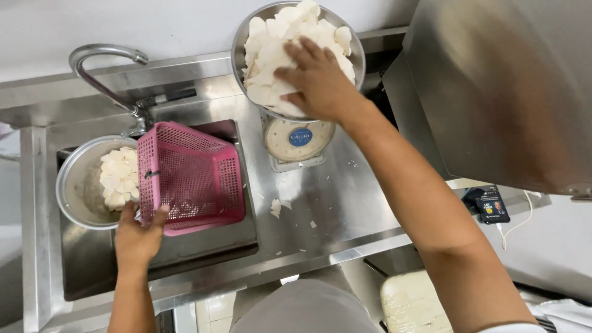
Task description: Weighing sliced raw materials, bagging them, and placing them into a deep fryer for processing.
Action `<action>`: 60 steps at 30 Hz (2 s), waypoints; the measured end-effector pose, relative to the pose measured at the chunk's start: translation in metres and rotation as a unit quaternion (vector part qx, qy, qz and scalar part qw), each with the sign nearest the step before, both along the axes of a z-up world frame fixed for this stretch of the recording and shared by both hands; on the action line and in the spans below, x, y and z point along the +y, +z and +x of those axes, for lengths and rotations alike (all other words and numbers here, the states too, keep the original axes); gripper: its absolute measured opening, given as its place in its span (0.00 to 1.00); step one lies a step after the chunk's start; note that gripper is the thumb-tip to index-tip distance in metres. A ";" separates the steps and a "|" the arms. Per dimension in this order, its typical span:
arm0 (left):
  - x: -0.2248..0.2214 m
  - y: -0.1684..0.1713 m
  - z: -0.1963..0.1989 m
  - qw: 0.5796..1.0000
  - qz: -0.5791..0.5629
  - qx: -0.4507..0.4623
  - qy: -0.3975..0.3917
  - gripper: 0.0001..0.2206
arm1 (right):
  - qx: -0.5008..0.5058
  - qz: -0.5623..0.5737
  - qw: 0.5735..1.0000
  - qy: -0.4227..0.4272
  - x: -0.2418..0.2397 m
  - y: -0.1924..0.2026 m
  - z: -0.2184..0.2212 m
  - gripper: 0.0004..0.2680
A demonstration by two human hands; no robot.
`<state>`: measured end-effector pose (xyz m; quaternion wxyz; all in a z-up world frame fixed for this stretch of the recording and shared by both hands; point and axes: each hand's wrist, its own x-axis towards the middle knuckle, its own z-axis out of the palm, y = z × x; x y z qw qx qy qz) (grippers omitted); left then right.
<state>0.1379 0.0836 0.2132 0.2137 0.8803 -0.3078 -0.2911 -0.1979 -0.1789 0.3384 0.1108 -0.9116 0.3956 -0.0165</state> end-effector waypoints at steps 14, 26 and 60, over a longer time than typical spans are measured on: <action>-0.008 -0.020 0.006 0.994 0.026 0.038 0.096 0.33 | -0.262 -0.129 0.956 0.028 -0.033 -0.044 -0.068 0.14; 0.095 0.050 -0.067 0.964 -0.190 -0.066 0.174 0.38 | -0.475 0.022 0.879 0.047 0.116 -0.045 -0.053 0.08; 0.410 -0.044 -0.269 0.980 -0.189 -0.018 -0.052 0.26 | -0.800 0.480 0.297 -0.203 0.420 -0.264 -0.131 0.06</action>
